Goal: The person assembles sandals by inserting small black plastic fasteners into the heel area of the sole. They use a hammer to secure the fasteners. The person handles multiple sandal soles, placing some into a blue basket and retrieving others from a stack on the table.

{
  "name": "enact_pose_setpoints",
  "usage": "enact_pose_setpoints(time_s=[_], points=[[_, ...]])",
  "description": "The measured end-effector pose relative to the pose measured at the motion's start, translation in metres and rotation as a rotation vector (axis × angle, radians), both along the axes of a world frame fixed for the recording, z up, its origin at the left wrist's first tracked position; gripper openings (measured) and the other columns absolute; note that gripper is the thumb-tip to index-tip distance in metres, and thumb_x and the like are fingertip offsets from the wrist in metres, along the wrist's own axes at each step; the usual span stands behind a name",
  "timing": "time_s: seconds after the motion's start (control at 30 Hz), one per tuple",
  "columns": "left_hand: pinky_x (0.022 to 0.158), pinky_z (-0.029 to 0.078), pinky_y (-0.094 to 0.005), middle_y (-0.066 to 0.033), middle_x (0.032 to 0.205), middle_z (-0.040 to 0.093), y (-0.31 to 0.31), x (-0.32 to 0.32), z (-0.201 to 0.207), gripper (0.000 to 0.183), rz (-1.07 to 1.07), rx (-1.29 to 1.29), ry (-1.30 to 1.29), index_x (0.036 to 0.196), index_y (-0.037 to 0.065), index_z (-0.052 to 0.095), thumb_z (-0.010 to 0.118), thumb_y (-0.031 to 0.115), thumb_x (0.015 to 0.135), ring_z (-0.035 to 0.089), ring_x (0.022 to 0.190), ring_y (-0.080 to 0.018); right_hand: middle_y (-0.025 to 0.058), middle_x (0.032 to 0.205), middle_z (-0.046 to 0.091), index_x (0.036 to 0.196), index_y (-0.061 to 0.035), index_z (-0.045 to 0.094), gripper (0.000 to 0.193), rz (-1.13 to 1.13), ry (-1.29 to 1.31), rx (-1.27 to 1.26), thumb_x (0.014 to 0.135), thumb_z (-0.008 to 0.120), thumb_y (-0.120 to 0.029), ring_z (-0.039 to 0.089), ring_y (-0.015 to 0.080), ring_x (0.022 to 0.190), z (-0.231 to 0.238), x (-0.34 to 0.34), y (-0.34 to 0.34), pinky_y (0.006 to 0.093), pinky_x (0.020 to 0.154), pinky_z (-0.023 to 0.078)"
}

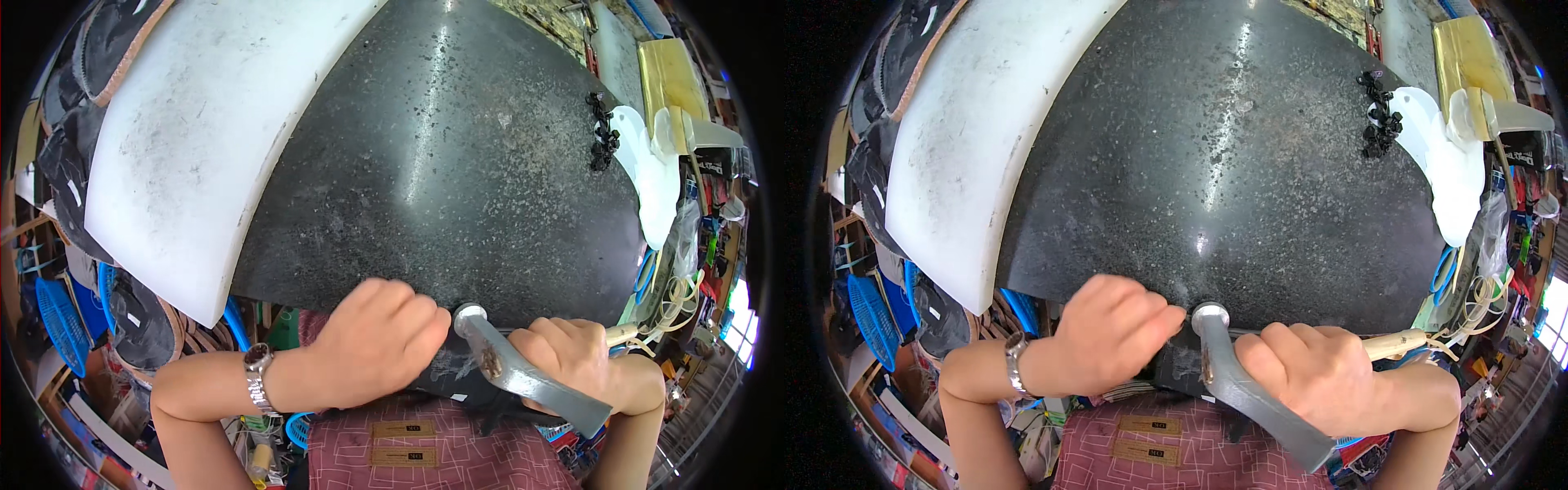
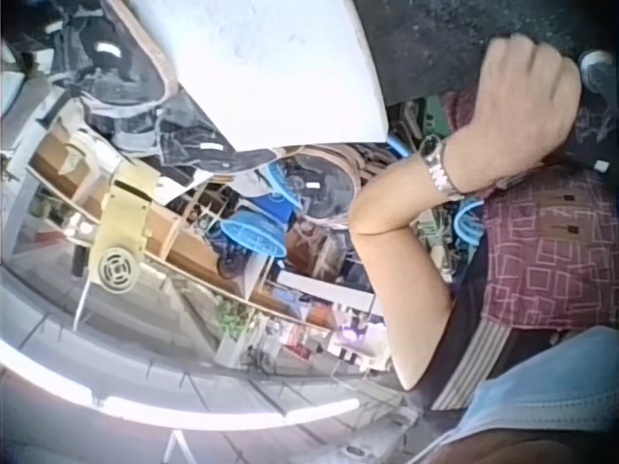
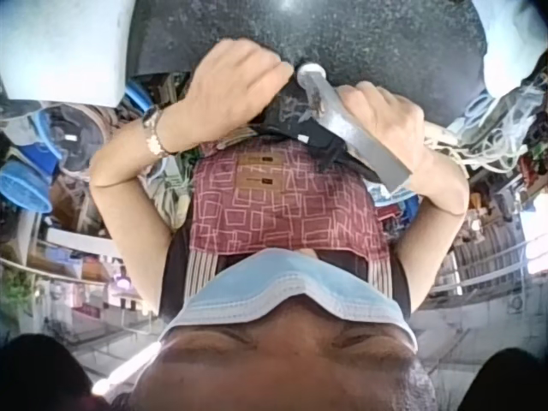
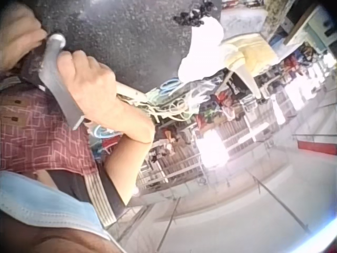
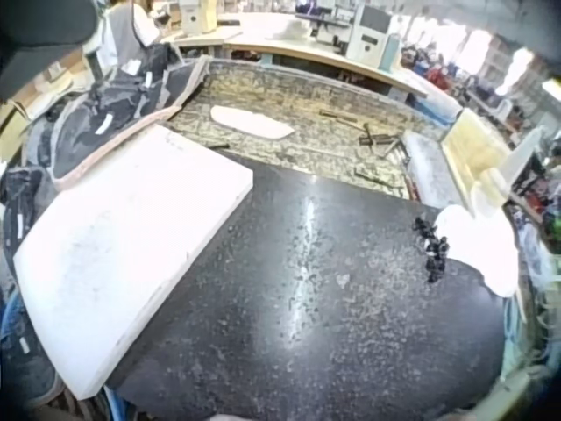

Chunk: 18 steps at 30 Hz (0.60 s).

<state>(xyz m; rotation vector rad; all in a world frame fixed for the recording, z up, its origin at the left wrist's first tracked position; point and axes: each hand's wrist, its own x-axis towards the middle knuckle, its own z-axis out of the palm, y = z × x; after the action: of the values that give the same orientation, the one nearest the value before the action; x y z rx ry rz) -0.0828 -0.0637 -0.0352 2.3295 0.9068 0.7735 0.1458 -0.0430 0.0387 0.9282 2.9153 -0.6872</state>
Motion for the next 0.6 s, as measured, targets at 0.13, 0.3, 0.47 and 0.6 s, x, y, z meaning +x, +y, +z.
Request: enact_pose_setpoints(time_s=[0.13, 0.3, 0.47, 0.6], points=[[0.054, 0.046, -0.0271, -0.0054, 0.075, 0.055, 0.023, 0.012, -0.001, 0.019, 0.009, 0.112, 0.039, 0.080, 0.002, 0.060, 0.063, 0.009, 0.062, 0.056, 0.068, -0.0194, 0.0012, 0.059, 0.042, 0.085, -0.0025, 0.052, 0.025, -0.057, -0.014, -0.036, 0.069, 0.063, -0.018, 0.051, 0.0116, 0.044, 0.009, 0.001, 0.007, 0.0250, 0.036, 0.041], [0.057, 0.050, -0.0284, -0.0089, 0.083, 0.060, 0.029, 0.007, -0.009, 0.027, 0.006, 0.163, -0.096, 0.085, -0.001, 0.063, 0.062, 0.006, 0.059, 0.059, 0.071, -0.0210, 0.0029, 0.063, 0.045, 0.091, -0.0032, 0.051, 0.028, -0.132, -0.015, -0.067, 0.068, 0.061, -0.017, 0.053, 0.0144, 0.046, 0.002, 0.009, 0.007, 0.0276, 0.037, 0.043], [0.056, 0.051, -0.0258, -0.0118, 0.080, 0.061, 0.022, 0.007, -0.011, 0.019, -0.059, 0.429, 0.037, 0.085, -0.005, 0.064, 0.062, 0.004, 0.069, 0.059, 0.067, -0.0205, 0.0032, 0.063, 0.043, 0.089, -0.0033, 0.051, 0.027, -0.165, 0.030, -0.020, 0.067, 0.059, -0.017, 0.051, 0.0144, 0.045, 0.002, 0.009, 0.014, 0.0280, 0.037, 0.042], [0.057, 0.052, -0.0243, -0.0129, 0.080, 0.062, 0.020, 0.007, -0.012, 0.014, -0.100, 0.556, 0.141, 0.084, -0.007, 0.064, 0.059, 0.003, 0.075, 0.059, 0.068, -0.0197, 0.0029, 0.062, 0.043, 0.088, -0.0023, 0.051, 0.028, -0.104, 0.004, -0.047, 0.066, 0.059, -0.017, 0.051, 0.0135, 0.045, 0.003, 0.007, 0.019, 0.0271, 0.038, 0.041]])
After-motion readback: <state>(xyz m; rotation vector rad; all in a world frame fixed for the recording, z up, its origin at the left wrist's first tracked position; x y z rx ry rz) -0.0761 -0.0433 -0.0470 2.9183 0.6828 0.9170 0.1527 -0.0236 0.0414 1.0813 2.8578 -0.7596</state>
